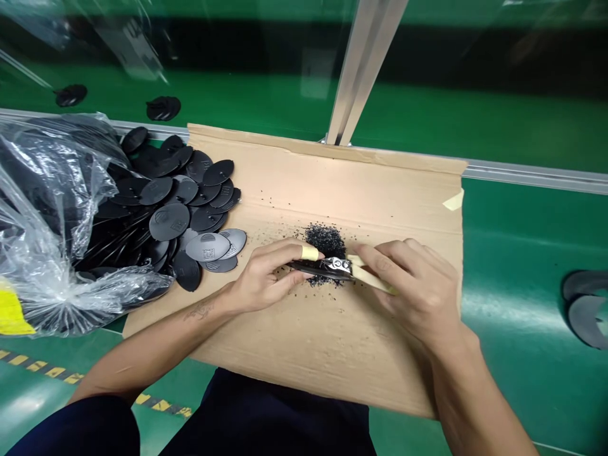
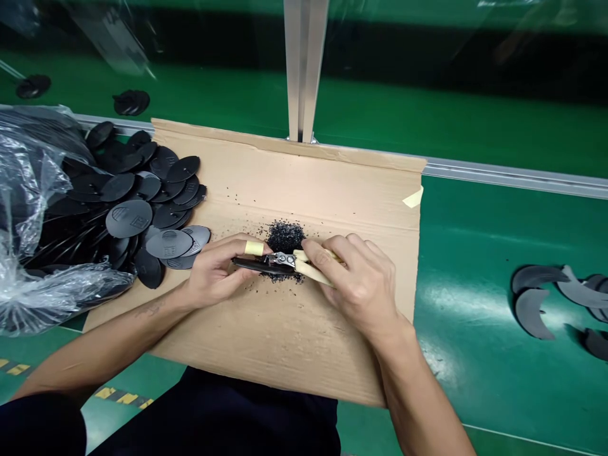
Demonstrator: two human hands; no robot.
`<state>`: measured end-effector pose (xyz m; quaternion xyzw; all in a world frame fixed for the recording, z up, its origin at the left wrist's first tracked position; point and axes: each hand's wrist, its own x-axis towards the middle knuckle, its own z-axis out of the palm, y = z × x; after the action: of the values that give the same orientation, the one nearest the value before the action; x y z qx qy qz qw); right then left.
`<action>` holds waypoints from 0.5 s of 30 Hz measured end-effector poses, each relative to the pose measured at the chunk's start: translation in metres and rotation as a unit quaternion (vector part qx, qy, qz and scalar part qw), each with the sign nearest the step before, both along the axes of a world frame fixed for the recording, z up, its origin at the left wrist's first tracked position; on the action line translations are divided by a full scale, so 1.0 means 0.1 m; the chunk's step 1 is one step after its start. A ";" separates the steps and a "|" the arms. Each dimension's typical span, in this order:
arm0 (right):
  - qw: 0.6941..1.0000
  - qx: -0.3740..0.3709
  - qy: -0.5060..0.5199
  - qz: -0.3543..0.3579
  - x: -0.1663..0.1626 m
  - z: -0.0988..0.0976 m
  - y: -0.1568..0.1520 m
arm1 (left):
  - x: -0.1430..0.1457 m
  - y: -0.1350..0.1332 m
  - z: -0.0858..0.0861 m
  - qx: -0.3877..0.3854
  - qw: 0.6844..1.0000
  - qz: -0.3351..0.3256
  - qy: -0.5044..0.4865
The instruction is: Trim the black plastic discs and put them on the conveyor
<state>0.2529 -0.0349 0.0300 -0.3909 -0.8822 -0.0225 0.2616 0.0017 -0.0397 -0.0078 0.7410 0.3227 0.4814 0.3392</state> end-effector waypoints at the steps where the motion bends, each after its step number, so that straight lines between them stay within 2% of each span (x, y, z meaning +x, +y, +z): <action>1: 1.000 0.005 -0.005 -0.001 0.00 0.00 -0.01 | 0.00 0.00 0.00 0.001 1.000 0.000 0.000; 4: 1.000 0.008 0.000 -0.001 -0.01 -0.01 -0.03 | 0.00 0.00 -0.01 0.007 1.000 -0.002 0.005; 10: 0.994 -0.069 0.081 0.015 -0.01 -0.04 -0.04 | -0.02 0.00 0.02 0.029 0.999 -0.023 0.018; 15: 1.000 -0.008 0.015 -0.016 0.00 -0.03 -0.02 | -0.02 0.01 0.02 0.069 0.996 -0.017 0.049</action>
<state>0.2529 -0.0367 0.0265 -0.4075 -0.8720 -0.0134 0.2710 -0.0003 -0.0382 -0.0060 0.7908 0.2923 0.4596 0.2793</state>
